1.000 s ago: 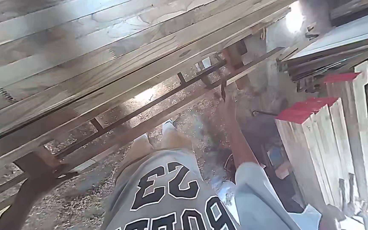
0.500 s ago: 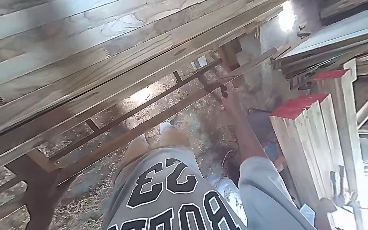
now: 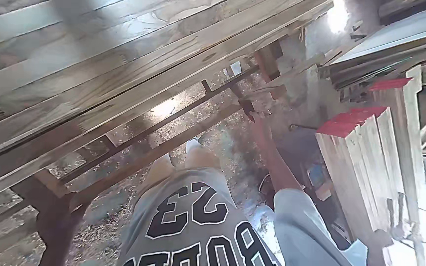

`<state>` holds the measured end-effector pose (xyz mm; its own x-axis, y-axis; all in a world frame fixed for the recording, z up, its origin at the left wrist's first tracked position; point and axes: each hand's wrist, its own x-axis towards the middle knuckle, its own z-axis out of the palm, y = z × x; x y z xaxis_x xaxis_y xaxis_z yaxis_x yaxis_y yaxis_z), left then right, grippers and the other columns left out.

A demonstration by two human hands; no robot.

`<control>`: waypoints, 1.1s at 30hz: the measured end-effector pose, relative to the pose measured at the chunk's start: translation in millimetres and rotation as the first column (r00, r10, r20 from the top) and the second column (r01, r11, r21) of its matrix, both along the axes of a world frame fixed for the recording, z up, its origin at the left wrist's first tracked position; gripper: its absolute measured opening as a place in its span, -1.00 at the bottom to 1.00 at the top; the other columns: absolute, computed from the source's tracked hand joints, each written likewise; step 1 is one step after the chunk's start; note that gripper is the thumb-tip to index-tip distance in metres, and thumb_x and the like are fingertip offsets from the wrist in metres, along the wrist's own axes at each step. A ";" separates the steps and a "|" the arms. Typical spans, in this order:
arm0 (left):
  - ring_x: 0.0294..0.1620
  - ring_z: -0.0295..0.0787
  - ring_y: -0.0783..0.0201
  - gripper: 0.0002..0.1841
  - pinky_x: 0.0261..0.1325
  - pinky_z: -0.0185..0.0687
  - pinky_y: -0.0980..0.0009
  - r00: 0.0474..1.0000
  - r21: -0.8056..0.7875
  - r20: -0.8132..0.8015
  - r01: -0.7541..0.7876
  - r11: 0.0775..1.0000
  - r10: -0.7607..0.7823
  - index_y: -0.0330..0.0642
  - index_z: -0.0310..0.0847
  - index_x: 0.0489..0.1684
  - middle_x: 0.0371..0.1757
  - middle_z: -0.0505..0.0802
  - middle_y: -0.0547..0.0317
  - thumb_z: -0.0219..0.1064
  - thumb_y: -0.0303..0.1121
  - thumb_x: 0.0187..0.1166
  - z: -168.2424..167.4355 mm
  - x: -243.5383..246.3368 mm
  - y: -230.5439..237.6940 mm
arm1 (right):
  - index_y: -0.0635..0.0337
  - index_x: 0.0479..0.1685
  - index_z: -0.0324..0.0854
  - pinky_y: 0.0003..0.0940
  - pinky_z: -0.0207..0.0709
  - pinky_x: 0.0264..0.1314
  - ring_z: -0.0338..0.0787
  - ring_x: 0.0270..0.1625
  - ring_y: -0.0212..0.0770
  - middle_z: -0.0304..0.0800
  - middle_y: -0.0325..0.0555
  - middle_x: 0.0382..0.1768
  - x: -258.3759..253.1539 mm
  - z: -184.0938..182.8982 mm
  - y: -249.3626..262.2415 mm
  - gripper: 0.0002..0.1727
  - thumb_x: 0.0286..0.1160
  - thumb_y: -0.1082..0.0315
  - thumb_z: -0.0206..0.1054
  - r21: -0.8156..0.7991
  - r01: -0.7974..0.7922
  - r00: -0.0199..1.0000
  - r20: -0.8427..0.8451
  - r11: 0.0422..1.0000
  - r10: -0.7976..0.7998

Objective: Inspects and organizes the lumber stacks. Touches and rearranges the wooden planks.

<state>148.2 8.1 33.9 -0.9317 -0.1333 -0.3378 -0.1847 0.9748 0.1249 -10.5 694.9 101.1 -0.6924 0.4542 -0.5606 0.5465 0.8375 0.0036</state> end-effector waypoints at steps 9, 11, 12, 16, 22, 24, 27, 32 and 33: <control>0.28 0.72 -0.46 -0.43 0.29 0.47 -0.46 0.999 -0.019 -0.033 0.015 1.000 -0.016 -0.25 0.75 0.16 0.15 0.84 -0.36 0.60 -0.01 0.31 -3.2 1.2 -0.1 | 0.13 0.60 0.51 0.33 0.56 0.36 0.73 0.34 0.32 0.67 0.32 0.38 3.7 13.9 4.7 -0.52 0.72 0.28 0.22 -0.009 0.110 0.993 -0.038 0.994 -0.110; 0.32 0.69 -0.45 -0.41 0.34 0.45 -0.44 1.000 -0.026 -0.025 -0.004 1.000 0.003 -0.25 0.74 0.19 0.19 0.82 -0.36 0.64 -0.03 0.28 -2.3 1.3 0.6 | 0.20 0.53 0.53 0.39 0.60 0.23 0.74 0.26 0.41 0.65 0.41 0.34 -9.3 0.0 -4.5 -0.55 0.71 0.29 0.24 -0.026 0.137 0.988 -0.073 0.990 -0.138; 0.31 0.70 -0.44 -0.41 0.34 0.46 -0.44 1.000 -0.030 -0.030 -0.007 1.000 0.007 -0.25 0.74 0.19 0.18 0.82 -0.36 0.65 -0.03 0.27 -3.6 2.0 -0.3 | 0.21 0.48 0.54 0.41 0.61 0.17 0.76 0.22 0.42 0.65 0.43 0.30 -11.6 -3.8 -11.7 -0.57 0.68 0.30 0.25 -0.037 0.138 0.988 -0.061 0.990 -0.140; 0.28 0.73 -0.42 -0.42 0.30 0.48 -0.43 0.999 -0.058 -0.022 -0.025 0.998 0.023 -0.22 0.75 0.15 0.14 0.84 -0.33 0.60 0.03 0.28 -3.9 1.4 3.5 | 0.23 0.42 0.59 0.26 0.58 0.35 0.72 0.34 0.27 0.66 0.31 0.33 -2.9 13.9 -33.5 -0.57 0.58 0.36 0.29 -0.124 0.079 0.992 0.110 0.989 -0.066; 0.45 0.58 -0.50 -0.38 0.47 0.30 -0.50 0.996 -0.032 0.029 -0.081 0.996 0.082 -0.22 0.69 0.32 0.33 0.75 -0.42 0.65 -0.06 0.32 -5.3 5.3 3.1 | 0.00 0.71 0.42 0.24 0.53 0.46 0.68 0.45 0.23 0.59 0.20 0.51 10.1 26.3 -18.3 -0.45 0.73 0.29 0.19 -0.055 0.033 0.999 0.012 0.998 -0.033; 0.45 0.59 -0.48 -0.39 0.47 0.32 -0.48 0.995 -0.048 0.036 -0.087 0.995 0.089 -0.20 0.70 0.32 0.32 0.76 -0.39 0.65 -0.06 0.32 -6.0 4.6 3.4 | -0.17 0.70 0.45 0.29 0.64 0.27 0.76 0.32 0.25 0.59 0.14 0.52 0.5 11.5 -12.9 -0.44 0.69 0.31 0.23 0.022 -0.062 0.998 -0.015 0.998 0.062; 0.40 0.64 -0.44 -0.40 0.42 0.38 -0.46 0.995 -0.072 0.051 -0.077 0.994 0.081 -0.19 0.71 0.28 0.27 0.79 -0.35 0.62 0.02 0.35 -3.0 1.7 7.2 | -0.04 0.56 0.56 0.43 0.63 0.11 0.77 0.20 0.42 0.62 0.35 0.40 -23.1 -5.3 -8.9 -0.50 0.61 0.36 0.28 0.085 -0.100 0.995 0.023 0.991 0.098; 0.38 0.66 -0.42 -0.41 0.43 0.37 -0.45 0.997 -0.047 0.005 -0.080 0.996 0.080 -0.20 0.72 0.26 0.26 0.80 -0.31 0.54 0.04 0.36 -9.1 6.5 1.1 | 0.29 0.36 0.59 0.41 0.61 0.16 0.76 0.20 0.42 0.69 0.44 0.21 -34.1 -10.7 -15.0 -0.61 0.67 0.27 0.23 0.022 0.011 0.999 -0.039 1.000 -0.011; 0.40 0.64 -0.43 -0.41 0.44 0.35 -0.47 0.996 -0.047 0.013 -0.091 0.995 0.092 -0.18 0.71 0.28 0.28 0.79 -0.32 0.55 0.03 0.37 -11.4 6.2 1.1 | 0.29 0.32 0.60 0.39 0.62 0.17 0.78 0.18 0.40 0.72 0.43 0.17 -27.4 -3.3 -27.7 -0.64 0.67 0.30 0.23 -0.041 0.004 1.000 -0.016 0.999 -0.004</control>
<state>154.4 9.2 22.5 -0.9097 -0.2331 -0.3436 -0.2747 0.9584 0.0770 -37.8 667.2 97.8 -0.6999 0.4338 -0.5675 0.5494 0.8346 -0.0397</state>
